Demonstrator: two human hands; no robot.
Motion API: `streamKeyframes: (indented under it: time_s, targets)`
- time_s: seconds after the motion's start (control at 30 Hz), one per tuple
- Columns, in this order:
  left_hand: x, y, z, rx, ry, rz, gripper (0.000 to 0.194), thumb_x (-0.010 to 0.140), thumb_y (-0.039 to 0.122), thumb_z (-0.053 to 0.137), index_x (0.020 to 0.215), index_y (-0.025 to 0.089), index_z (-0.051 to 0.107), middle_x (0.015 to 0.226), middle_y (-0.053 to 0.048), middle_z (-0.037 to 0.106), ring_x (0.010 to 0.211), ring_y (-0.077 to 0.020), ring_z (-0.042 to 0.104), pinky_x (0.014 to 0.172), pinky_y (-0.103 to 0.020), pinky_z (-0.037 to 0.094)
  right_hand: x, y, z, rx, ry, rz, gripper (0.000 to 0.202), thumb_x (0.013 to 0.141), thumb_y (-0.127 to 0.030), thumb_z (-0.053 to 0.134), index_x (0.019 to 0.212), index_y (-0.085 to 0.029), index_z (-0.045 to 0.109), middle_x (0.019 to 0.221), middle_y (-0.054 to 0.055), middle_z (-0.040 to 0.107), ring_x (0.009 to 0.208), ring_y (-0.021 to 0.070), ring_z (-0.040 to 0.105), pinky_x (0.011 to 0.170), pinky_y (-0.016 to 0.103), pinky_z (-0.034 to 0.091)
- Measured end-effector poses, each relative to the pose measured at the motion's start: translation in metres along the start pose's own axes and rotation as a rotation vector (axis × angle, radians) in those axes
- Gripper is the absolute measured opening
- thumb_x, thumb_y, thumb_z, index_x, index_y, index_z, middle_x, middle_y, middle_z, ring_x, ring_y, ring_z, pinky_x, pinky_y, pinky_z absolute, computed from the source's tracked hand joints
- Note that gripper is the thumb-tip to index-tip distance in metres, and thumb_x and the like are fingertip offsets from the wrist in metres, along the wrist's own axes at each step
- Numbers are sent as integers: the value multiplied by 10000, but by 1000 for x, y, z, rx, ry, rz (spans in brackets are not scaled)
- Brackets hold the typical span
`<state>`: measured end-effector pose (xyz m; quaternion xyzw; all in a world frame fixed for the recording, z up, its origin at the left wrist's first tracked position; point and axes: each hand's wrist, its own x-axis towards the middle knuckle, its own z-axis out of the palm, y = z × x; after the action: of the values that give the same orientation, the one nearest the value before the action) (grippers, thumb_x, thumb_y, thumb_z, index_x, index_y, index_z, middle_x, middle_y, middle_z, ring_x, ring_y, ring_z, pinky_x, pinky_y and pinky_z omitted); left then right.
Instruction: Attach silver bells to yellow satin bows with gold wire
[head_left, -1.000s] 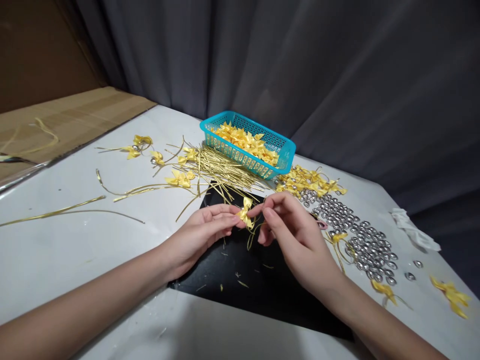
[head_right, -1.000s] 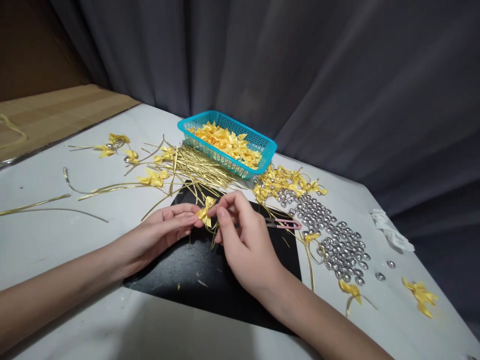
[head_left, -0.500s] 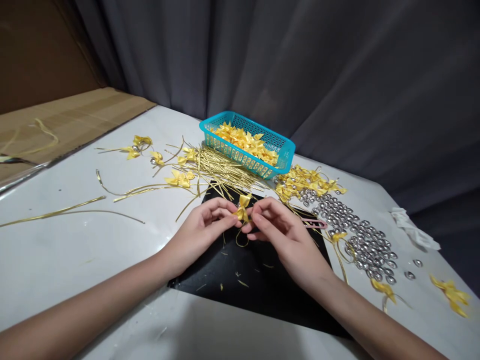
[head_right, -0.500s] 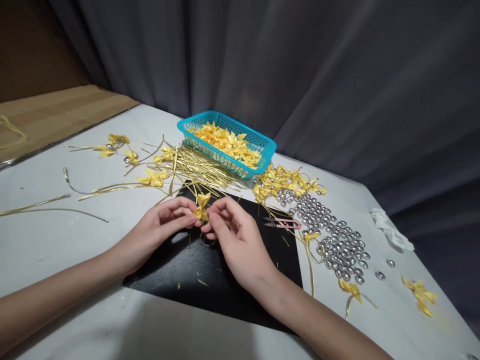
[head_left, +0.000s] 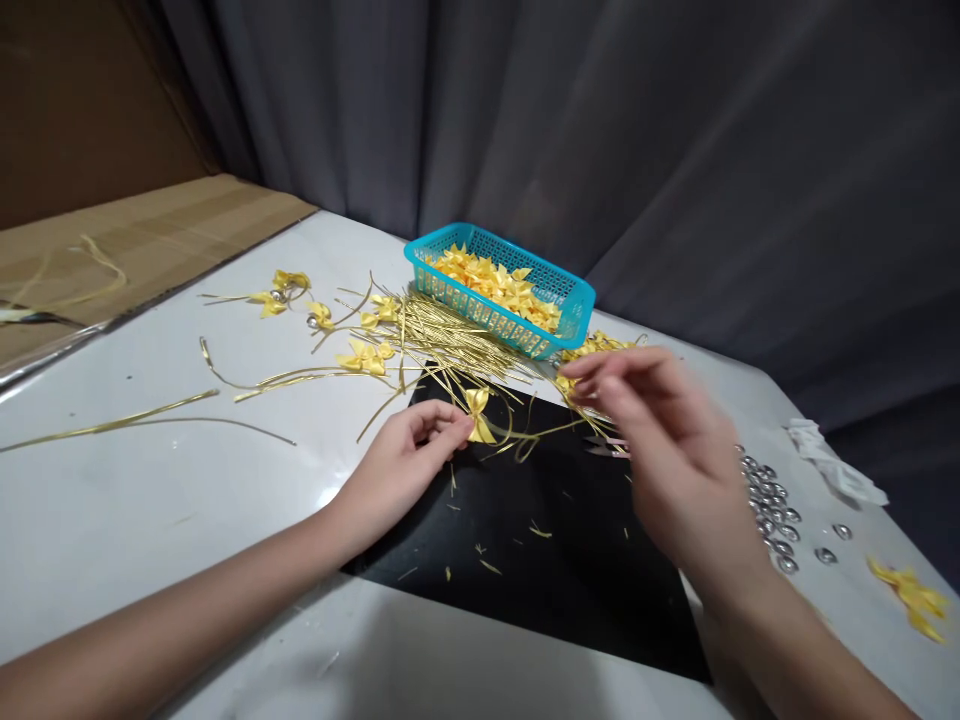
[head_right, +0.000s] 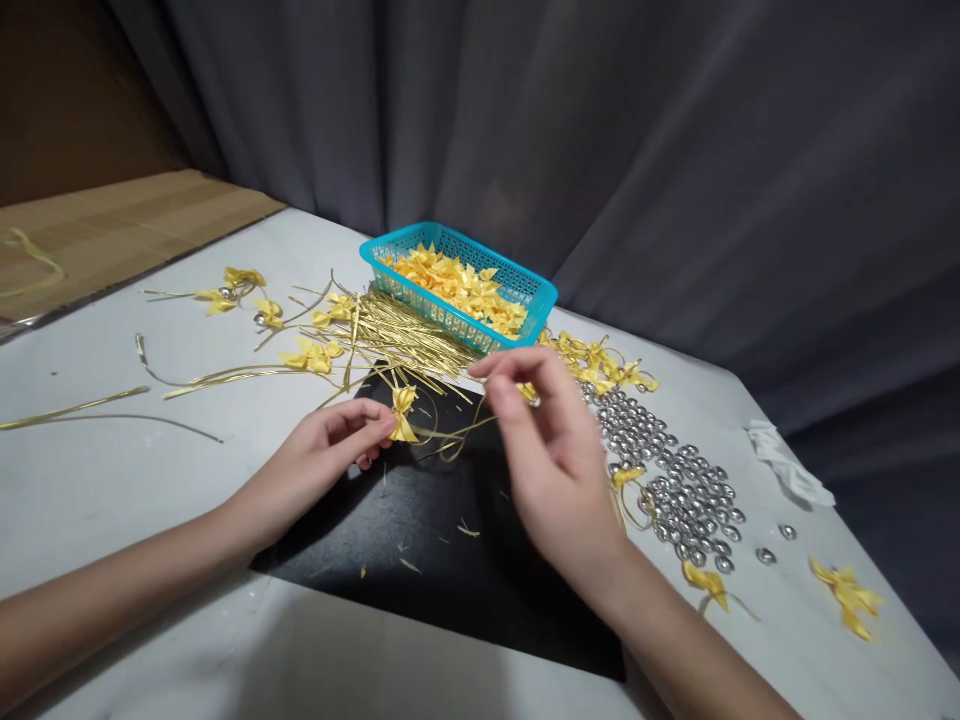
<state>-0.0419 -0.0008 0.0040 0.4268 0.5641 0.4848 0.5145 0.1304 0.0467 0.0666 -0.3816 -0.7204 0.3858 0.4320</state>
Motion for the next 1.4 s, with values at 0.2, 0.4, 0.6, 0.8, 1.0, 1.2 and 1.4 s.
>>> streamKeyframes:
  time_s: [0.2, 0.4, 0.6, 0.8, 1.0, 1.2, 1.4]
  targets:
    - [0, -1, 0, 38, 20, -11, 215, 802, 373, 567, 761, 164, 600, 726, 1, 569, 636, -125, 475, 599, -248, 359, 8, -29, -33, 368, -16, 162, 139, 925, -240, 394, 818, -224, 481, 568, -36, 401, 395, 34, 335, 507, 238, 446]
    - [0, 2, 0, 28, 106, 3, 224, 749, 379, 624, 707, 159, 625, 655, 2, 584, 610, -131, 497, 579, -246, 358, -9, -8, -3, 171, -546, 289, 184, 949, -380, 393, 894, -207, 421, 801, 1, 573, 484, 36, 417, 484, 199, 413]
    - [-1, 3, -1, -17, 161, -12, 219, 713, 370, 667, 703, 153, 644, 659, -4, 623, 627, -131, 527, 615, -244, 386, -16, 18, 25, -29, -484, 272, 224, 970, -376, 304, 977, -188, 425, 547, -56, 417, 489, 78, 431, 513, 206, 388]
    - [-1, 4, -1, -30, 163, -7, 201, 701, 349, 673, 691, 150, 649, 625, 6, 599, 599, -127, 508, 593, -245, 375, -14, 18, 25, -25, -432, 255, 218, 960, -365, 326, 976, -176, 433, 570, -51, 442, 502, 78, 448, 540, 207, 390]
    - [-3, 5, 1, -18, 142, -19, 181, 675, 325, 692, 682, 151, 645, 590, 19, 585, 556, -116, 501, 548, -236, 373, -14, 14, 27, 35, -452, 321, 219, 956, -360, 313, 963, -168, 418, 541, -48, 456, 523, 87, 463, 573, 210, 391]
    - [-1, 5, 0, -14, 164, -10, 177, 667, 310, 704, 677, 148, 634, 601, 20, 591, 560, -108, 515, 549, -228, 395, -12, 15, 26, 86, -448, 422, 194, 955, -348, 324, 973, -174, 407, 537, -53, 457, 512, 81, 462, 553, 190, 391]
    - [-1, 5, 1, -19, 142, 4, 162, 673, 291, 703, 678, 150, 624, 601, 28, 573, 563, -98, 508, 554, -218, 400, -11, 19, 28, 126, -466, 416, 198, 956, -355, 338, 984, -174, 412, 546, -51, 456, 532, 82, 459, 561, 191, 391]
